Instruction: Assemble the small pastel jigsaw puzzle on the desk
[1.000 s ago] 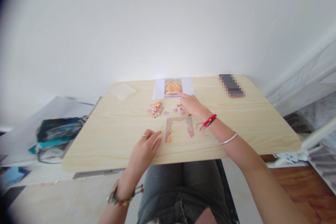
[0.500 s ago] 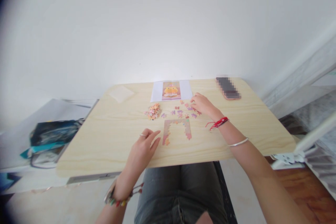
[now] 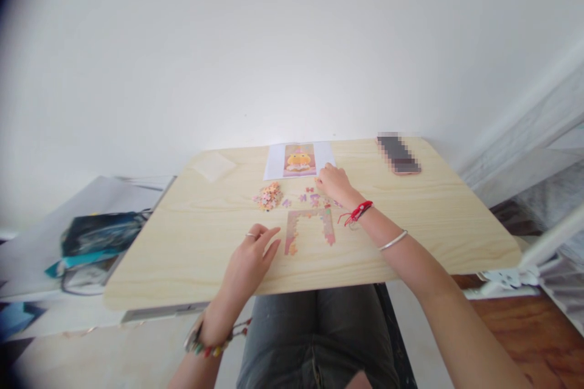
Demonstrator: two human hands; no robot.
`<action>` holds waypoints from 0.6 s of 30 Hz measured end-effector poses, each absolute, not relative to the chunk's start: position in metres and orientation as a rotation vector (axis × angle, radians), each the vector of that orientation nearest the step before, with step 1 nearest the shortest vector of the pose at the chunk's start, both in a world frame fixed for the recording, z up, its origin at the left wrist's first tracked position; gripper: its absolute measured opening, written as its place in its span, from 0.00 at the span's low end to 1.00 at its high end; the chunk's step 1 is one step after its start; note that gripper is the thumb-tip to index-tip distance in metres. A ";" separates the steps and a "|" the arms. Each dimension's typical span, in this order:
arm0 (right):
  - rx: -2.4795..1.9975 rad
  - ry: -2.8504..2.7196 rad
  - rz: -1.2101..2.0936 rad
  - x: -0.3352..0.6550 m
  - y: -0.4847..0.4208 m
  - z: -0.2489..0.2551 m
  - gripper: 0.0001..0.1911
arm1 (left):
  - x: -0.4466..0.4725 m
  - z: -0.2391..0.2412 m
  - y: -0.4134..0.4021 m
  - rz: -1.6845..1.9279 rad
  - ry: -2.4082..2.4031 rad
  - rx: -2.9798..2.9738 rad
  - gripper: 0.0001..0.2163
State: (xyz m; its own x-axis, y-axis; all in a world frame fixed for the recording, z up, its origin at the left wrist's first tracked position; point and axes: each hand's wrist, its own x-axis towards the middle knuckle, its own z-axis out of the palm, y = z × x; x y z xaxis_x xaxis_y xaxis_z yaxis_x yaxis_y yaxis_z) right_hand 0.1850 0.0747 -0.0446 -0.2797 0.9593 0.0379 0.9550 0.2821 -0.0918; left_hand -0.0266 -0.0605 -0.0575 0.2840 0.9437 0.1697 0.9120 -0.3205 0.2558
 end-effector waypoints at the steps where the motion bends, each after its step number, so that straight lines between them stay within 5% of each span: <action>1: -1.770 -2.474 0.082 0.187 0.070 -0.043 0.10 | -0.026 -0.056 -0.061 0.439 1.763 2.429 0.11; 9: -1.139 -2.795 -0.011 0.208 -0.013 -0.035 0.08 | -0.004 -0.055 -0.068 0.342 1.614 2.458 0.11; 18: -1.149 -2.822 -0.192 0.214 -0.058 -0.048 0.11 | 0.034 -0.057 -0.088 0.127 1.392 2.544 0.11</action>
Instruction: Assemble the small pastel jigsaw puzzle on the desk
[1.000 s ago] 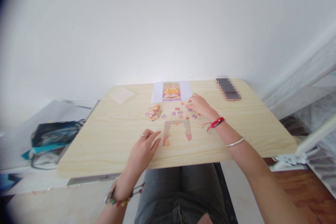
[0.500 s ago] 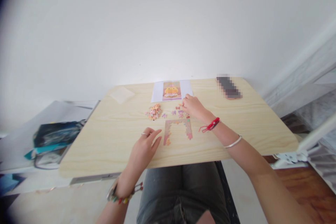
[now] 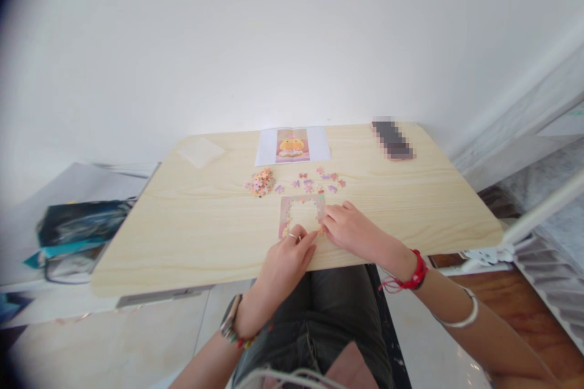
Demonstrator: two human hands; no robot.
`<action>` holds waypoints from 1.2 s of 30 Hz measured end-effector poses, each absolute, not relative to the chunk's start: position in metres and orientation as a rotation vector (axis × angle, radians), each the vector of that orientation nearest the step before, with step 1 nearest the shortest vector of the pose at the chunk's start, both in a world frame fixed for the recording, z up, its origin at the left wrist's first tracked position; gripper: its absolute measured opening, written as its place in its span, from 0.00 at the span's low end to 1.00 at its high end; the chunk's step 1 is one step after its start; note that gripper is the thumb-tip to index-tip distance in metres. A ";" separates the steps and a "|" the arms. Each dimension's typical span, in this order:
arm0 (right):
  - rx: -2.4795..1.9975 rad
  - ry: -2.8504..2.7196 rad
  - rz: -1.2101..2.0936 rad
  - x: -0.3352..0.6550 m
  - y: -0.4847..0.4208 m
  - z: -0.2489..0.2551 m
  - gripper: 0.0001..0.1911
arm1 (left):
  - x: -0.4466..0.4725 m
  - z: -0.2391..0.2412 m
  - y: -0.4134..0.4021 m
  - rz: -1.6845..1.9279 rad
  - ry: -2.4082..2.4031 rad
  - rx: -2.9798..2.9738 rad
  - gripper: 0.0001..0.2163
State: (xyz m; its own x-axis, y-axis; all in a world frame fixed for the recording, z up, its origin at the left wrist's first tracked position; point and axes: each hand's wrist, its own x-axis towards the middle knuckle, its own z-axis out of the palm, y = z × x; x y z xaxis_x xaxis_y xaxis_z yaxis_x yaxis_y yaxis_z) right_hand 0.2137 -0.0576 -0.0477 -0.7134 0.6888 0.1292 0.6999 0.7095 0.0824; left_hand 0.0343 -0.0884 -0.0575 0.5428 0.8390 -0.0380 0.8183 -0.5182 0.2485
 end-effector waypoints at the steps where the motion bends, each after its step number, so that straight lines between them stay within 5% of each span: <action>1: -1.160 -2.818 -0.206 0.214 -0.058 -0.049 0.11 | 0.036 -0.058 -0.089 0.114 1.388 2.547 0.11; 30: -1.134 -2.629 -0.117 0.216 -0.074 -0.060 0.12 | 0.040 -0.063 -0.089 0.098 1.416 2.584 0.11; 36: -1.300 -2.493 0.035 0.217 -0.067 -0.058 0.12 | 0.018 -0.059 -0.081 0.347 1.364 2.500 0.16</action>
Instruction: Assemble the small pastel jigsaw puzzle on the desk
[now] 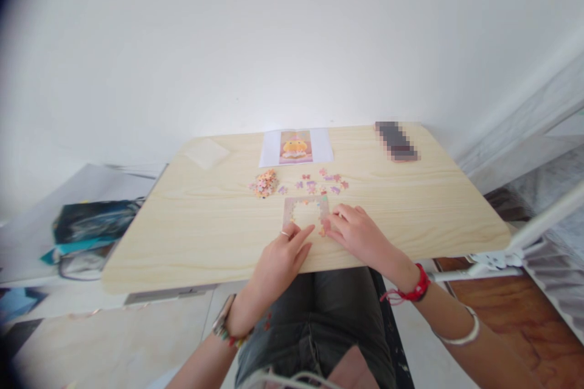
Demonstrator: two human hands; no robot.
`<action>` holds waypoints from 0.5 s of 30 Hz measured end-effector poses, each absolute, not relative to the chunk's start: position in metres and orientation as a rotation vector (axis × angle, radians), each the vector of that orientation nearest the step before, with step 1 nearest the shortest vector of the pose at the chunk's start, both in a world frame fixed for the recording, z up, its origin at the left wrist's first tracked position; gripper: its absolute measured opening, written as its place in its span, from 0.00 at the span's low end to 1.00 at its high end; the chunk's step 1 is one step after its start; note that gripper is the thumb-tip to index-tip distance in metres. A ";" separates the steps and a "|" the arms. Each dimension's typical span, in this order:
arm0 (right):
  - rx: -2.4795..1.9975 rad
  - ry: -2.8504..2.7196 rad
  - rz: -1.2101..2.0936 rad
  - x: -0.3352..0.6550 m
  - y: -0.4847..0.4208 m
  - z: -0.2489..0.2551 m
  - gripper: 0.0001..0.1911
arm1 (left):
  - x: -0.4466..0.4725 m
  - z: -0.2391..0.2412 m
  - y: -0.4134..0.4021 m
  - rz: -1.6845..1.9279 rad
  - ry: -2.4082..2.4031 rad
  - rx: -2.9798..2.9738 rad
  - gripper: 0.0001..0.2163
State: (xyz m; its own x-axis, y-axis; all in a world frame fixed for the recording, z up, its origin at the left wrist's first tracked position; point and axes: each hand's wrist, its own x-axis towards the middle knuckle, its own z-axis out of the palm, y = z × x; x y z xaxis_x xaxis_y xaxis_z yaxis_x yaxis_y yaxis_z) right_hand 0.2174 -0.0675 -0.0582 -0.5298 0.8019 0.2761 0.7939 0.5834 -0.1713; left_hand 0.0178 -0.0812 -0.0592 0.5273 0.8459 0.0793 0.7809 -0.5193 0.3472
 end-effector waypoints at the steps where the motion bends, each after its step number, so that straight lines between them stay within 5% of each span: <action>1: -1.334 -2.478 0.056 0.218 -0.065 -0.058 0.14 | 0.010 -0.058 -0.077 0.389 1.393 2.481 0.16; 5: -1.384 -2.502 0.186 0.220 -0.053 -0.061 0.23 | -0.022 -0.054 -0.055 0.387 1.569 2.460 0.16; 15: -1.329 -2.528 0.377 0.222 -0.044 -0.062 0.20 | -0.024 -0.062 -0.045 0.139 1.568 2.513 0.16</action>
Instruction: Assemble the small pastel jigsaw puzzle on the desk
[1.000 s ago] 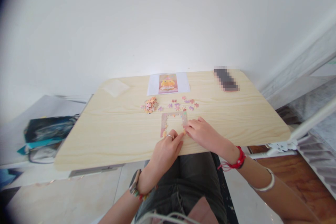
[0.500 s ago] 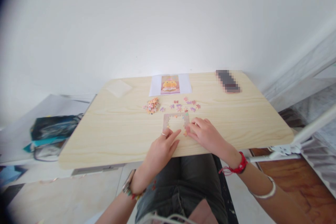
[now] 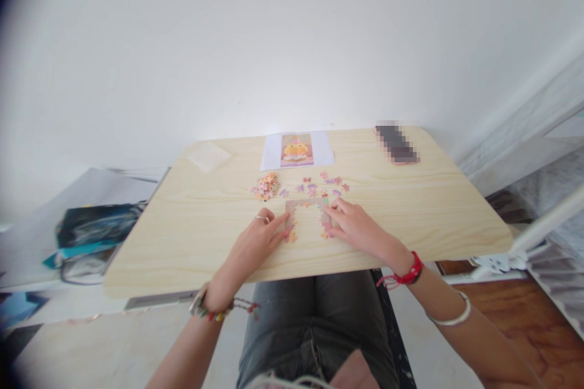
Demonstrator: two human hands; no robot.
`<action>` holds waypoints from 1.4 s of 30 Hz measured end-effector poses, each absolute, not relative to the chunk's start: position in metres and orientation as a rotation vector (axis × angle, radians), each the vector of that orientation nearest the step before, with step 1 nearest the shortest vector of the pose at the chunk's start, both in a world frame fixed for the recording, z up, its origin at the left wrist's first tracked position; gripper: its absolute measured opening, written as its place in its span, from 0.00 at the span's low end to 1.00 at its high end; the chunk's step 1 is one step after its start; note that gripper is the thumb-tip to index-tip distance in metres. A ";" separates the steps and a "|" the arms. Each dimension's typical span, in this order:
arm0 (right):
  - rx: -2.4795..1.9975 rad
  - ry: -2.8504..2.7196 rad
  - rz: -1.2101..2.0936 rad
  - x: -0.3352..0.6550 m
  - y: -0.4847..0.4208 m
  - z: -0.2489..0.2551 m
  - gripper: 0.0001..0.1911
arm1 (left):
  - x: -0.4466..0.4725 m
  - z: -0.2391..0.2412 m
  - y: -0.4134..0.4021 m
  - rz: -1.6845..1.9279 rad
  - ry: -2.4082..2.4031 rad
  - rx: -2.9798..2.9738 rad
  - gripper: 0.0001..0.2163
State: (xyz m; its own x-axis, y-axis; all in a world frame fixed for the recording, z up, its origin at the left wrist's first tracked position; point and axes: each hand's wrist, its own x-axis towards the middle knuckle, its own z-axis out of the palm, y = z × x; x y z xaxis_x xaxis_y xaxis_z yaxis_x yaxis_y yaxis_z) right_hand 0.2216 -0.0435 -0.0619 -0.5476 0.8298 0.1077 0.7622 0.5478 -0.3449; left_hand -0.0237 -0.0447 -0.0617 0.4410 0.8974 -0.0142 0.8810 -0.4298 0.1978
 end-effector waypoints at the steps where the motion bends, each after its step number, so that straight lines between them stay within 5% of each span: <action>1: -1.328 -2.529 0.384 0.221 -0.043 -0.061 0.20 | -0.023 -0.062 -0.045 0.141 1.571 2.508 0.16; 21: -1.500 -2.298 0.238 0.276 0.023 -0.078 0.07 | -0.029 -0.057 -0.049 0.381 1.548 2.369 0.17; 42: -1.365 -2.363 0.205 0.256 -0.006 -0.054 0.06 | -0.034 -0.060 -0.058 0.456 1.582 2.351 0.14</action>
